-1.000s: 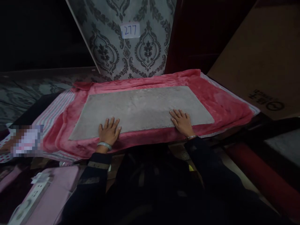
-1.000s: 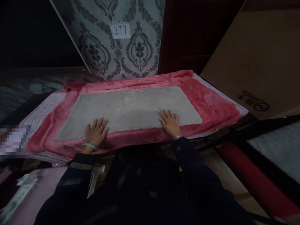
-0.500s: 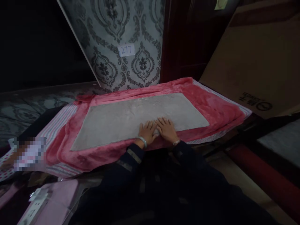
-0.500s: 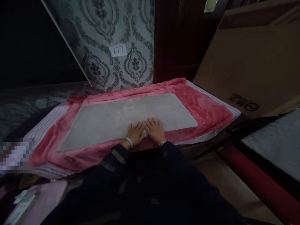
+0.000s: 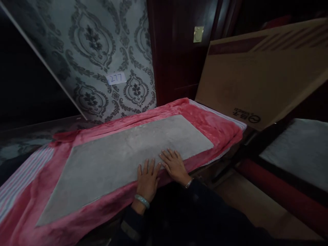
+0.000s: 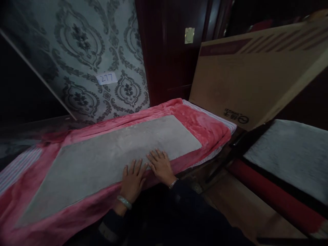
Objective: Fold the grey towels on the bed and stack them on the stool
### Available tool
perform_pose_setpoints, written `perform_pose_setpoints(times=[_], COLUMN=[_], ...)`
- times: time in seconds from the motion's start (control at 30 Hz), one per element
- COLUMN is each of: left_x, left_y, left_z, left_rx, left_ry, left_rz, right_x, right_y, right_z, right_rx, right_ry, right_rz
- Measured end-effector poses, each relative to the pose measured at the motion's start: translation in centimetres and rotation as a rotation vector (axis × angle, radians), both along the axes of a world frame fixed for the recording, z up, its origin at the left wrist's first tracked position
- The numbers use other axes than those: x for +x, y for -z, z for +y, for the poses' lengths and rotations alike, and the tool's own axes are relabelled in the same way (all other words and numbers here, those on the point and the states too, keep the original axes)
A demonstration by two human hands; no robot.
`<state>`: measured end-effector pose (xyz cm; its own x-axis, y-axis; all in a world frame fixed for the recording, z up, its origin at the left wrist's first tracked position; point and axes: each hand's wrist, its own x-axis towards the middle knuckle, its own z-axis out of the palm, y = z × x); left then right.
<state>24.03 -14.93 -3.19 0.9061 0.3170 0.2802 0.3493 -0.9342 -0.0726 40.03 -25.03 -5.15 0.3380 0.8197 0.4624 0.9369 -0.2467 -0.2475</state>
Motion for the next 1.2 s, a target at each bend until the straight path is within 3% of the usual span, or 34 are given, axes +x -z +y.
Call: perform_pose_setpoints(times=[0.3,0.43,0.63,0.8,0.97,1.2], left_x=[-0.9,-0.2,3.0,4.4,4.5,4.4], left_y=[0.4,-1.0,-2.7,-2.3,-1.9,0.0], left_z=[-0.4,-0.4,-0.3,-0.5,-0.3,-0.1], left_rx=[0.069,0.017,-0.145,-0.156,-0.117,-0.079], left_ry=[0.012,0.02,0.097,0.06,0.115,0.178], left_rz=[-0.028,-0.043,-0.071,-0.072,-0.069,-0.163], right_x=[-0.2,2.1,4.9,5.0,4.6,3.9], right_y=[0.6,0.3,0.7,1.2,1.3,1.4], right_z=[-1.9,-2.5,-2.9,-2.9,-2.8,-2.6], right_rx=[0.062,0.089,0.123,0.152,0.177,0.287], right_ry=[-0.016,-0.124,-0.246,-0.26,-0.224,-0.208], right_rz=[0.026,0.088,0.23,0.254,0.216,0.171])
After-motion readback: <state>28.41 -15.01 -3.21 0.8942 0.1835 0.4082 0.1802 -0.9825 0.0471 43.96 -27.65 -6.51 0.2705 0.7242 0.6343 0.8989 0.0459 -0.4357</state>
